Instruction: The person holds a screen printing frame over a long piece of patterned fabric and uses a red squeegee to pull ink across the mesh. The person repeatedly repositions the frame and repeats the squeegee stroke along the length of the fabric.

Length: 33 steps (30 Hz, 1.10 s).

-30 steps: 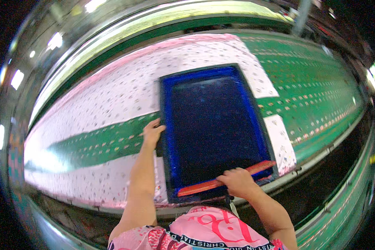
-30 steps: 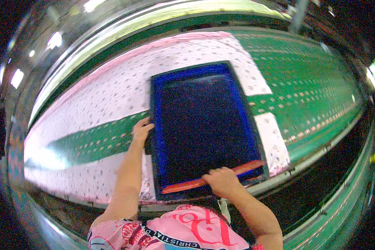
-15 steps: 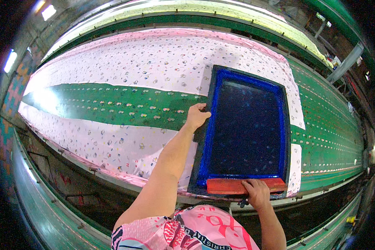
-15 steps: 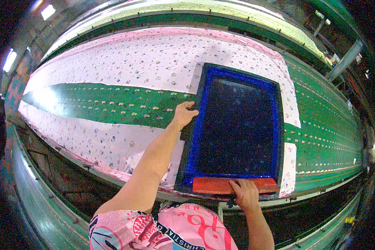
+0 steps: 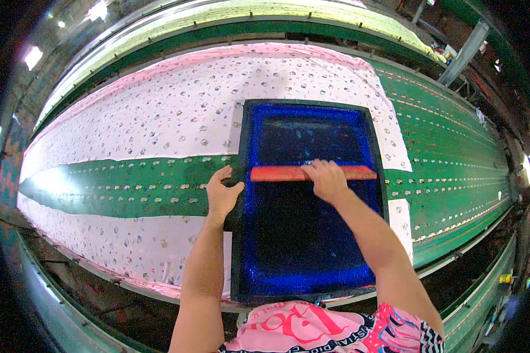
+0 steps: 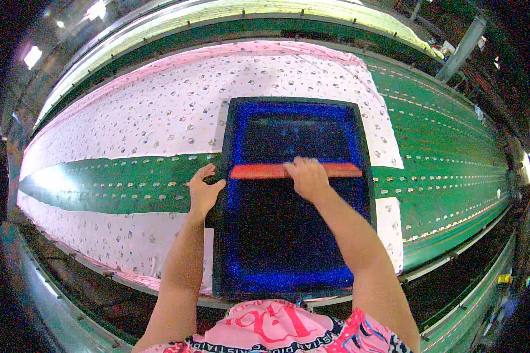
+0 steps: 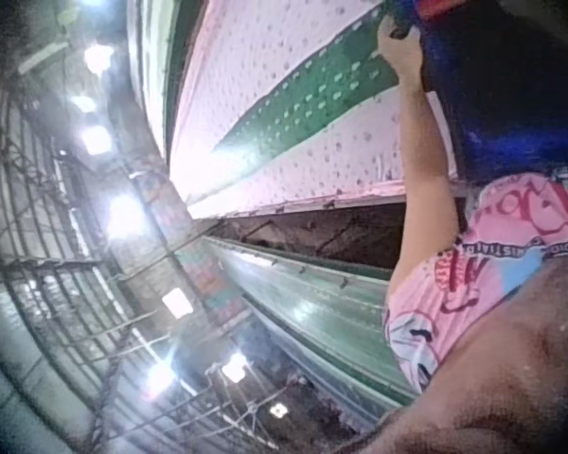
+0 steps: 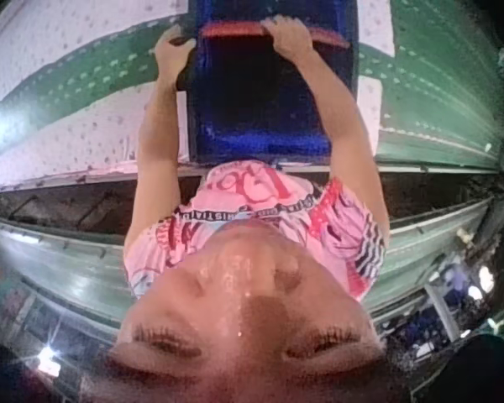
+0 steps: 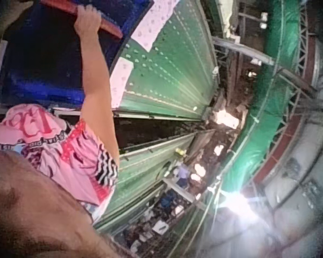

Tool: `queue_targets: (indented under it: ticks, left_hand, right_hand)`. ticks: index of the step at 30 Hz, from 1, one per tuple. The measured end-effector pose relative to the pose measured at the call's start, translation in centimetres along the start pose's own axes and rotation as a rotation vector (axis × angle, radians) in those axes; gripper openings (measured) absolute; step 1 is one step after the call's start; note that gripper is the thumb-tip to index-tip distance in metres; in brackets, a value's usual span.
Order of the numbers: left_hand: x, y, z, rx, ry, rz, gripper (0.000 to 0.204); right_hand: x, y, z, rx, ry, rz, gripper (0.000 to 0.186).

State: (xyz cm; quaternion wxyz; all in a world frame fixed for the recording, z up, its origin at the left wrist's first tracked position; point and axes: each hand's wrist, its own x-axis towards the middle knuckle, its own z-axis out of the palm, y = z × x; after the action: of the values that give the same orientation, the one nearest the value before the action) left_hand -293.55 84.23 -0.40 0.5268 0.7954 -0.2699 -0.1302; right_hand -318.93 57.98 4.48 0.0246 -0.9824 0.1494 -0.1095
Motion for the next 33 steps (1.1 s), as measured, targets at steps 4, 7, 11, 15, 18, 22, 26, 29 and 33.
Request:
queue_targets:
  ticks: [4,7,11,15,18,22,26,29,33]
  left_hand:
    - [0.0,-0.5,0.0,0.081,0.032,0.005,0.075]
    - [0.2,0.3,0.0,0.143,0.039,0.023,0.075]
    - [-0.1,0.6,0.0,0.113,0.066,-0.024,0.074]
    - [0.2,0.9,0.0,0.152,0.055,-0.016,0.073]
    - [0.1,0.8,0.0,0.133,0.043,-0.021,0.072]
    - [0.1,0.8,0.0,0.097,0.028,-0.043,0.072]
    - [0.1,1.3,0.1,0.083,0.012,-0.056,0.071]
    - [0.4,1.2,0.3,0.118,0.013,0.064,0.069]
    - [0.7,-1.3,0.3,0.133,0.078,0.147,0.056]
  right_hand:
    - [7.4,5.1,2.5,-0.051,0.039,0.003,0.038]
    - [11.5,8.9,4.0,-0.086,0.118,0.01,0.036]
    - [16.2,12.1,3.7,-0.015,0.035,0.006,0.025]
    - [18.5,14.2,3.4,-0.025,0.029,0.067,0.036]
    - [18.4,15.4,2.8,0.001,-0.011,0.039,0.045]
    - [19.0,15.6,1.2,-0.05,-0.174,0.027,0.033]
    - [16.7,13.3,-1.3,-0.037,-0.363,0.039,0.032]
    - [12.1,10.3,-2.6,-0.036,-0.413,0.043,0.031]
    - [4.7,4.4,-4.0,-0.002,-0.451,0.021,0.032]
